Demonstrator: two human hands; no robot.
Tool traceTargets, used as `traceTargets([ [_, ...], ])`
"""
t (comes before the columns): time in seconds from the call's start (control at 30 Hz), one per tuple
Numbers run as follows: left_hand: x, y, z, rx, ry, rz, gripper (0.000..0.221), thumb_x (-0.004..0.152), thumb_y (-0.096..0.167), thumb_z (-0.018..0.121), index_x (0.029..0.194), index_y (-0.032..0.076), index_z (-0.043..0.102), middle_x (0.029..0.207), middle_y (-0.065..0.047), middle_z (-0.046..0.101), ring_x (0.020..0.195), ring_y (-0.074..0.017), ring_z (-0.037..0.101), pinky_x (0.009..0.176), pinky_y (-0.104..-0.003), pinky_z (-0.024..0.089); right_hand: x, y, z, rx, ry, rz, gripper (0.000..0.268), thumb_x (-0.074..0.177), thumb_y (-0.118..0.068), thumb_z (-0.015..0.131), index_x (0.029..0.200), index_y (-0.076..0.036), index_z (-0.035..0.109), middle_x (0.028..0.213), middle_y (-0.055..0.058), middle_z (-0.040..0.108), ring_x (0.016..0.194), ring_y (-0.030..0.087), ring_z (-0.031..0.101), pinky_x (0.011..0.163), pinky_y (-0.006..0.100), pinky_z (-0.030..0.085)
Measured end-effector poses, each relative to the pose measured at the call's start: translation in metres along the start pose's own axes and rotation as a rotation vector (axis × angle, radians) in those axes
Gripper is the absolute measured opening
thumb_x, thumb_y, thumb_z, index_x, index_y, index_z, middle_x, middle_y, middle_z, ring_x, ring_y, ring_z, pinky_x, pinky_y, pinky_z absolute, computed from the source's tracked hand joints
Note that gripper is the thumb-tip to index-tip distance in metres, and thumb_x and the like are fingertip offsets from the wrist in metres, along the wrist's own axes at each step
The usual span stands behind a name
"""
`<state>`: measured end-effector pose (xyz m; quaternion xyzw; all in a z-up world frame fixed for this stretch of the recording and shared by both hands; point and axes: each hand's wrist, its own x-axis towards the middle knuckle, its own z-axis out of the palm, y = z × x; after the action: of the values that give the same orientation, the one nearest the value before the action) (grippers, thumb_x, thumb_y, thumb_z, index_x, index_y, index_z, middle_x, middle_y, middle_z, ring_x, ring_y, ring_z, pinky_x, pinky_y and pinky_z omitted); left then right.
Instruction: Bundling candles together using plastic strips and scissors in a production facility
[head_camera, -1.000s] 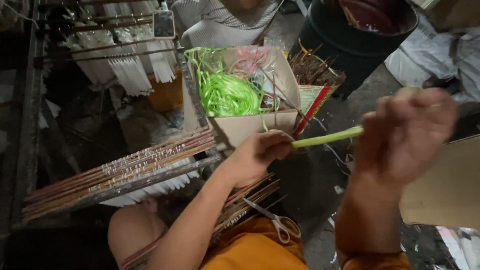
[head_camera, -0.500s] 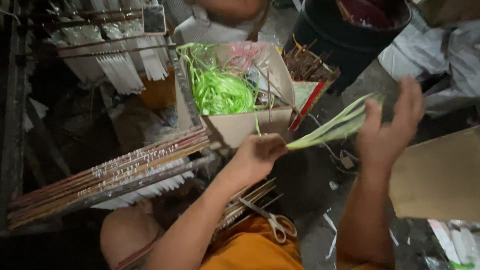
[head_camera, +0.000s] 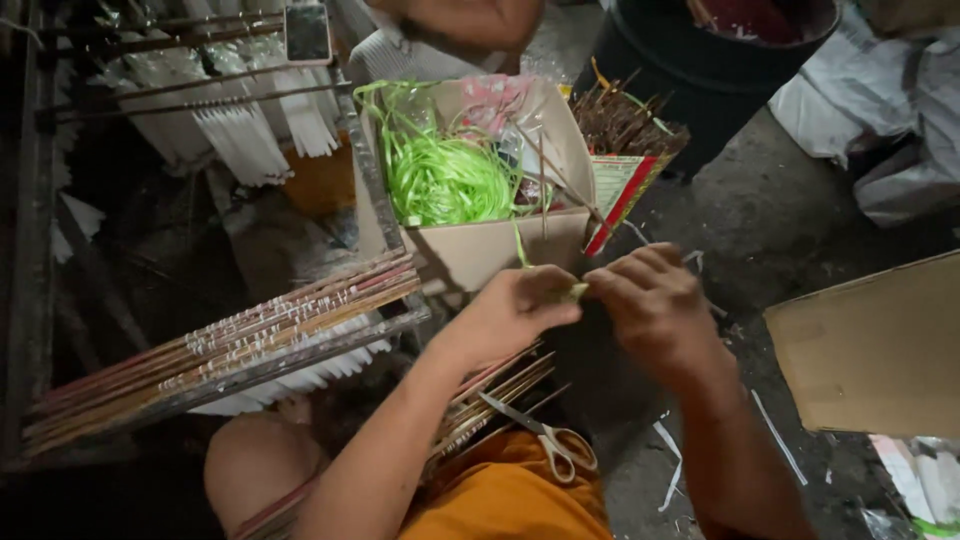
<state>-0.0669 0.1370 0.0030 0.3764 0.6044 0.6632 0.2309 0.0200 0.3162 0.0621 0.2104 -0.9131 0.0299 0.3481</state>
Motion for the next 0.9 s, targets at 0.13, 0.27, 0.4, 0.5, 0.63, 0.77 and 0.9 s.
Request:
traceTargets([
  [0.13,0.016,-0.027,-0.019,0.337,0.046,0.217,0.020,0.087,0.019,0.079,0.093,0.001,0.072,0.082,-0.020,0.072,0.087,-0.0436,0.069,0.085,-0.047,0.053,-0.023,0.024,-0.001,0.135,0.089,0.162,0.020,0.085,0.006,0.071,0.094,-0.010,0.078,0.083,0.005,0.070,0.081,0.030,0.064,0.081,0.041,0.053],
  [0.27,0.017,-0.041,0.000,0.338,0.242,0.258,0.012,0.091,0.020,0.074,0.086,0.009,0.075,0.076,-0.011,0.071,0.077,-0.0344,0.068,0.081,-0.040,0.054,-0.039,0.023,0.020,0.530,0.255,0.543,0.010,0.089,0.005,0.075,0.095,-0.002,0.077,0.076,0.011,0.069,0.074,0.024,0.065,0.076,0.039,0.054],
  [0.4,0.016,-0.002,0.013,0.155,0.343,0.351,0.004,0.095,0.009,0.074,0.092,0.007,0.076,0.090,-0.009,0.074,0.080,-0.0263,0.070,0.086,-0.033,0.056,-0.010,-0.021,0.037,1.000,0.432,1.095,0.013,0.088,0.000,0.075,0.076,0.001,0.071,0.061,0.013,0.064,0.059,0.016,0.058,0.063,0.028,0.049],
  [0.5,0.020,-0.015,0.012,0.082,0.347,0.311,0.008,0.097,0.008,0.070,0.096,0.003,0.076,0.097,-0.015,0.074,0.086,-0.0345,0.072,0.086,-0.042,0.057,0.008,-0.043,0.042,1.050,0.380,1.167,0.025,0.087,-0.003,0.075,0.064,-0.003,0.063,0.058,0.008,0.060,0.062,0.009,0.053,0.059,0.026,0.043],
  [0.63,0.017,-0.021,0.008,0.056,0.322,0.298,0.009,0.098,0.007,0.069,0.101,0.005,0.077,0.100,-0.015,0.074,0.090,-0.0329,0.073,0.089,-0.041,0.057,0.004,-0.045,0.057,1.251,0.479,1.176,0.025,0.090,0.009,0.072,0.068,0.005,0.061,0.065,0.013,0.062,0.071,0.010,0.055,0.074,0.024,0.052],
  [0.77,0.013,-0.019,0.005,0.029,0.297,0.281,0.016,0.102,0.008,0.065,0.096,0.002,0.077,0.100,-0.017,0.074,0.091,-0.0349,0.073,0.090,-0.043,0.056,0.001,-0.040,0.053,1.152,0.309,1.029,0.020,0.093,0.000,0.064,0.073,0.002,0.066,0.060,0.009,0.060,0.064,0.011,0.057,0.059,0.022,0.037],
  [0.9,0.009,-0.011,0.007,0.059,0.264,0.265,0.019,0.101,0.006,0.062,0.094,-0.005,0.075,0.099,-0.022,0.072,0.102,-0.0453,0.071,0.096,-0.050,0.054,-0.013,-0.028,0.067,1.128,0.255,0.952,0.023,0.084,-0.010,0.069,0.062,-0.004,0.067,0.051,0.009,0.059,0.051,0.011,0.053,0.046,0.026,0.037],
])
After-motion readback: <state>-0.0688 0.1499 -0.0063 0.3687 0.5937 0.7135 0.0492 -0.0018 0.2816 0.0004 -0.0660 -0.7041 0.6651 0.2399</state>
